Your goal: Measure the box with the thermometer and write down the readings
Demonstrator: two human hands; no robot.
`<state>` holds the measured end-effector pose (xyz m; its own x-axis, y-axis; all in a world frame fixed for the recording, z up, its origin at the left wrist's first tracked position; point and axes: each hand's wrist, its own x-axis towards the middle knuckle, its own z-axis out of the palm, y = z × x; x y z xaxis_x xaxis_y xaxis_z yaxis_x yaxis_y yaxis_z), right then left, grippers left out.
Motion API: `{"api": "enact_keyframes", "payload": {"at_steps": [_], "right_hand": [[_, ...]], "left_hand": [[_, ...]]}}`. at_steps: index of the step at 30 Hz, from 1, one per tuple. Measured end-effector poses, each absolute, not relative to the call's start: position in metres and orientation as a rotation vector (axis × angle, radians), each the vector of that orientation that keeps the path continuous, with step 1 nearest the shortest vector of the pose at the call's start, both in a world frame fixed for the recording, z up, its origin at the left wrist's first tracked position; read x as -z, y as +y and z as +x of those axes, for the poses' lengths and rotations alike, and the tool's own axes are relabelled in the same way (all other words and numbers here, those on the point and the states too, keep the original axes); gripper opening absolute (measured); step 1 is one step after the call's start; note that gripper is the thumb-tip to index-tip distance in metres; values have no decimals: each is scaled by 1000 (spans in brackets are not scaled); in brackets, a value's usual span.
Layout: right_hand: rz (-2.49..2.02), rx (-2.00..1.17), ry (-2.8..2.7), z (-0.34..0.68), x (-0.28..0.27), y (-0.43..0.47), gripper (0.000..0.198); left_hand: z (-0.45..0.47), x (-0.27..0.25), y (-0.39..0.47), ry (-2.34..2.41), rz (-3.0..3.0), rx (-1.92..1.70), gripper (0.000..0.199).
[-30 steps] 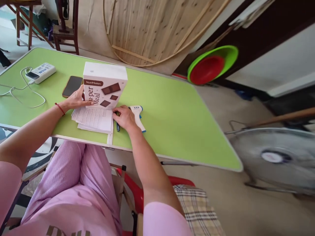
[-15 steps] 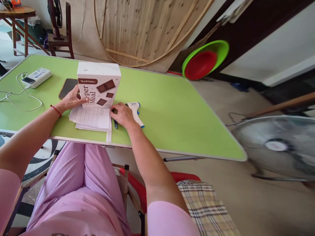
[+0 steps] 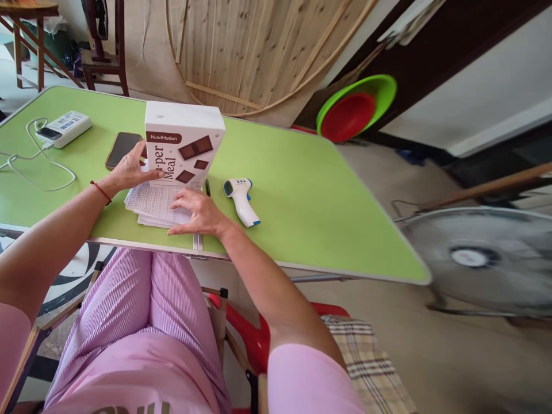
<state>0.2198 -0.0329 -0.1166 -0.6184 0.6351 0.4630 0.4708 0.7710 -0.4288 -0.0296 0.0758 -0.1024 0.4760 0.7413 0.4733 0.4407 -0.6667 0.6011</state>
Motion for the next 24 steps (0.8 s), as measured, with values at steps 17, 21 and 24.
{"api": "enact_keyframes", "payload": {"at_steps": [17,21,24], "right_hand": [[-1160,-690,-2020,222,107,-36,46],[-1175,-826,-2026,222,102,-37,51],[-1179,-870,-2050,222,100,-36,47]], "left_hand": [[-34,108,83,1016,2223,-983,98],[-35,106,82,996,2222,-968,94],[-35,105,82,1001,2204,-962,95]]}}
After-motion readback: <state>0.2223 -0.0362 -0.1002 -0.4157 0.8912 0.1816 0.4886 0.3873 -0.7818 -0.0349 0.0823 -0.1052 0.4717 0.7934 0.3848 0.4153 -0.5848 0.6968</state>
